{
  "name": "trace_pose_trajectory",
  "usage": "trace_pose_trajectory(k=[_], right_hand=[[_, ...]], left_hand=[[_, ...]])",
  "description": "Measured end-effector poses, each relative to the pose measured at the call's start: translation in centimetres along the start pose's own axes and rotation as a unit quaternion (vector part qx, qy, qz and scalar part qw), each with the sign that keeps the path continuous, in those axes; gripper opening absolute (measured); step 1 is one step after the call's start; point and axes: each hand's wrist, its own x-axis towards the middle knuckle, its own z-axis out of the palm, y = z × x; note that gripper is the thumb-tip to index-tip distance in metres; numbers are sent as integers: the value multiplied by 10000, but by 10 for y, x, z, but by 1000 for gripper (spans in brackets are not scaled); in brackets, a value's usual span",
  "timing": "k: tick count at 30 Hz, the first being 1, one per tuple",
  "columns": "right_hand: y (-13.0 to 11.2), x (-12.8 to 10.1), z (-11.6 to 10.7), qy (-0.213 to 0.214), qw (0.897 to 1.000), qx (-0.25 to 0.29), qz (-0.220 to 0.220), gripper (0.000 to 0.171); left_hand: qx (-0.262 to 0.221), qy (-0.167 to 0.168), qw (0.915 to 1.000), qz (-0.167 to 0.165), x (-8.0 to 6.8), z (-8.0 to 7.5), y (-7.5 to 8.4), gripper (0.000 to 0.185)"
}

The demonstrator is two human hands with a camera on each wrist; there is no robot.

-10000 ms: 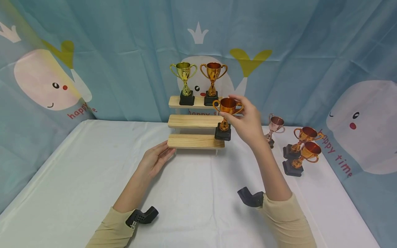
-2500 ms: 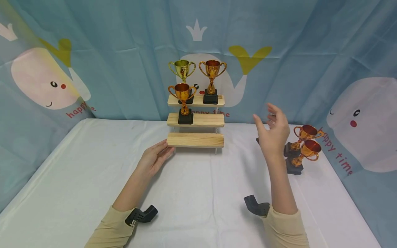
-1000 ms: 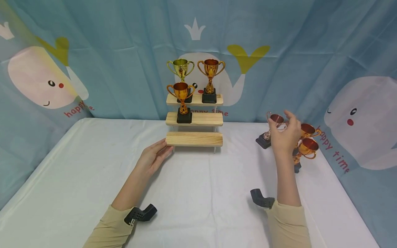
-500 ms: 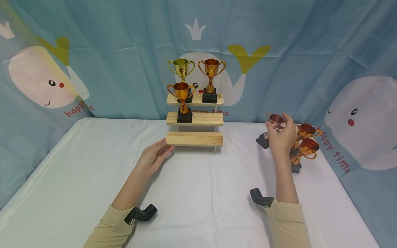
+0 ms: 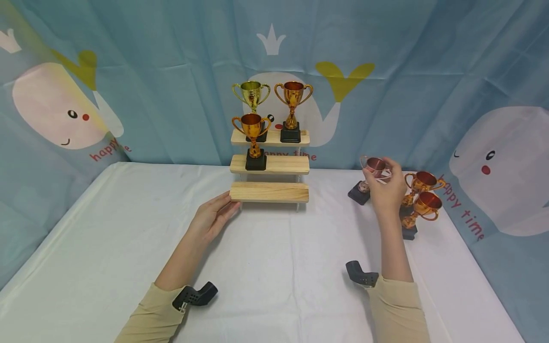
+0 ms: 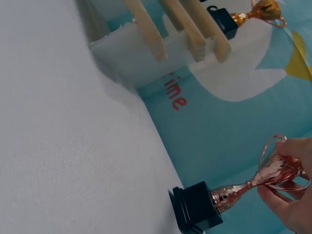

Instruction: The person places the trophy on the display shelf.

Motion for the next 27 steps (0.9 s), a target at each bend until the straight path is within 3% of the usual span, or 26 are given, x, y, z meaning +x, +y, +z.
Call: trace_pose_trajectory(k=[16, 27], right_hand=[[-11, -2, 3, -949, 9952, 245, 26, 63], [-23, -8, 5, -1301, 9900, 445, -327, 62]], left_hand=[[-1, -21, 10000, -10, 0, 1, 0, 51], [-8, -35, 10000, -1, 0, 1, 1, 51]])
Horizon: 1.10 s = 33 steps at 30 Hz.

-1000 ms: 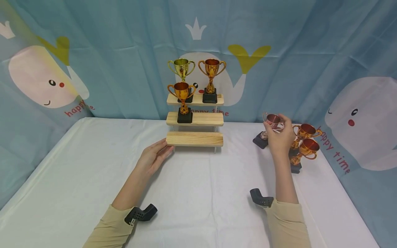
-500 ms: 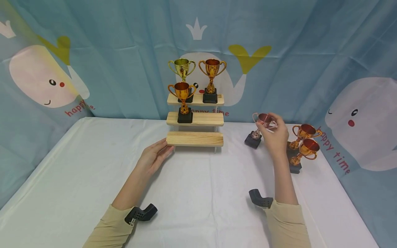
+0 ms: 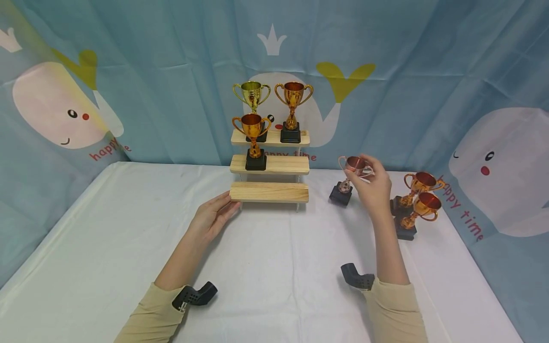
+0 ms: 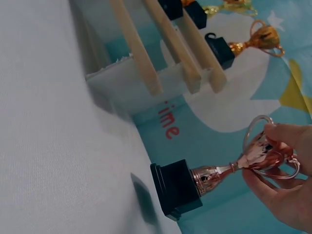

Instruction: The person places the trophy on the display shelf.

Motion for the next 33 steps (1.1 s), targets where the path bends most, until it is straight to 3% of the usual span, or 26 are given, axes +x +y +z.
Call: trace_pose_trajectory(k=[18, 33], right_hand=[[-19, -8, 1, -326, 9979, 169, -537, 60], [-36, -14, -3, -476, 9966, 157, -649, 59]], left_hand=[[50, -11, 10000, 11, 1, -1, -1, 51], [-9, -26, 10000, -25, 2, -1, -1, 51]])
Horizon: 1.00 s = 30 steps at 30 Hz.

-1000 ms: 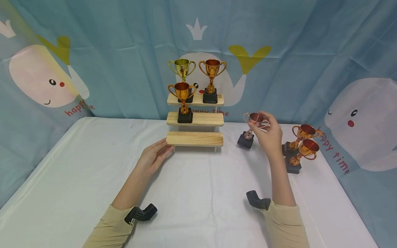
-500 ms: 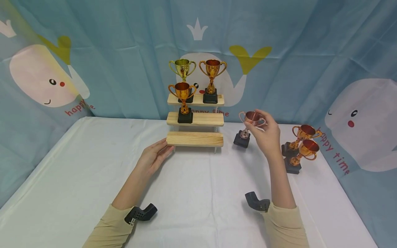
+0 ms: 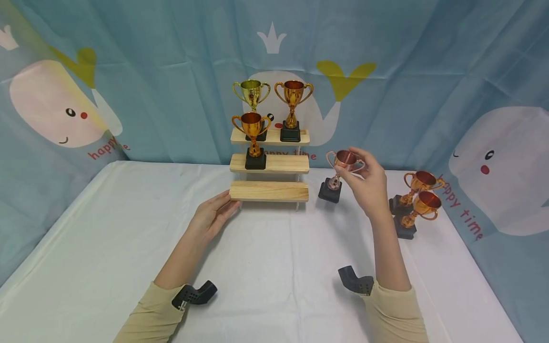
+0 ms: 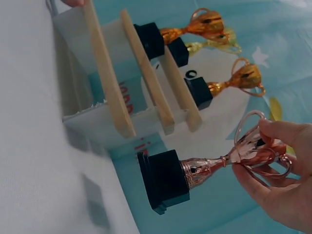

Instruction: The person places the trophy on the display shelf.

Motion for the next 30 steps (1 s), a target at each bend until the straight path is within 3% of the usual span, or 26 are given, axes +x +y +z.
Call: trace_pose_trajectory(k=[30], right_hand=[[-32, 15, 4, -405, 9978, 185, -489, 57]], left_hand=[[-7, 34, 10000, -21, 0, 0, 1, 51]])
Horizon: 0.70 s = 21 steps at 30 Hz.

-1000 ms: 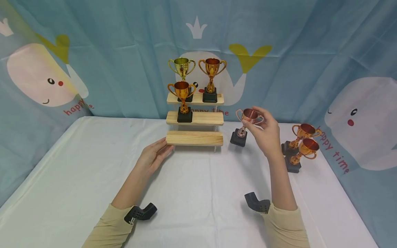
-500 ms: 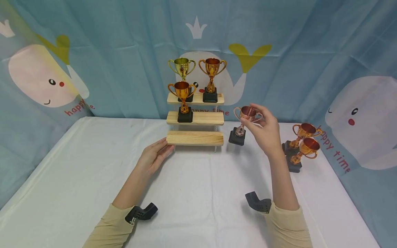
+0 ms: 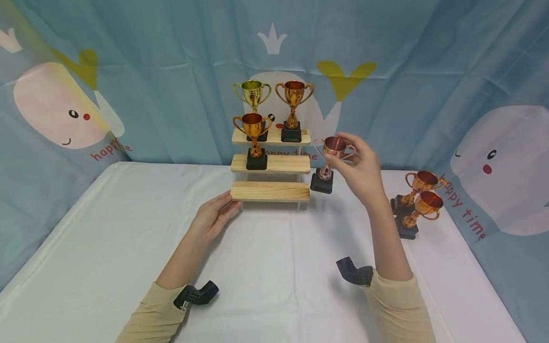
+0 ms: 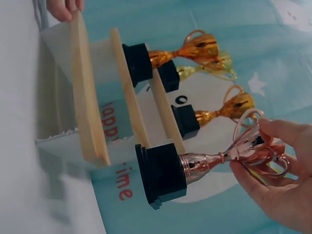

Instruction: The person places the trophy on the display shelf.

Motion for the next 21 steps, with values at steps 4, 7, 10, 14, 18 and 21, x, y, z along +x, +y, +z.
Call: trace_pose_trajectory(k=[4, 7, 10, 14, 18, 21], right_hand=[[-6, 5, 3, -78, 10000, -6, -20, 57], [-9, 9, 5, -164, 9998, 69, -18, 56], [-14, 12, 6, -251, 9996, 160, -36, 56], [-20, 15, 5, -303, 9992, 242, -128, 57], [-23, 20, 7, -314, 9990, 234, -212, 56], [-24, 24, 10, -369, 9987, 273, -198, 56]], left_hand=[[-12, 6, 10000, 3, 0, 0, 0, 51], [4, 26, 10000, 9, 0, 0, 0, 50], [14, 16, 10000, 33, 0, 0, -1, 50], [32, -54, 9999, 80, 0, -1, -1, 50], [46, -97, 9999, 89, 0, -1, -1, 51], [57, -96, 9999, 90, 0, -1, -1, 51]])
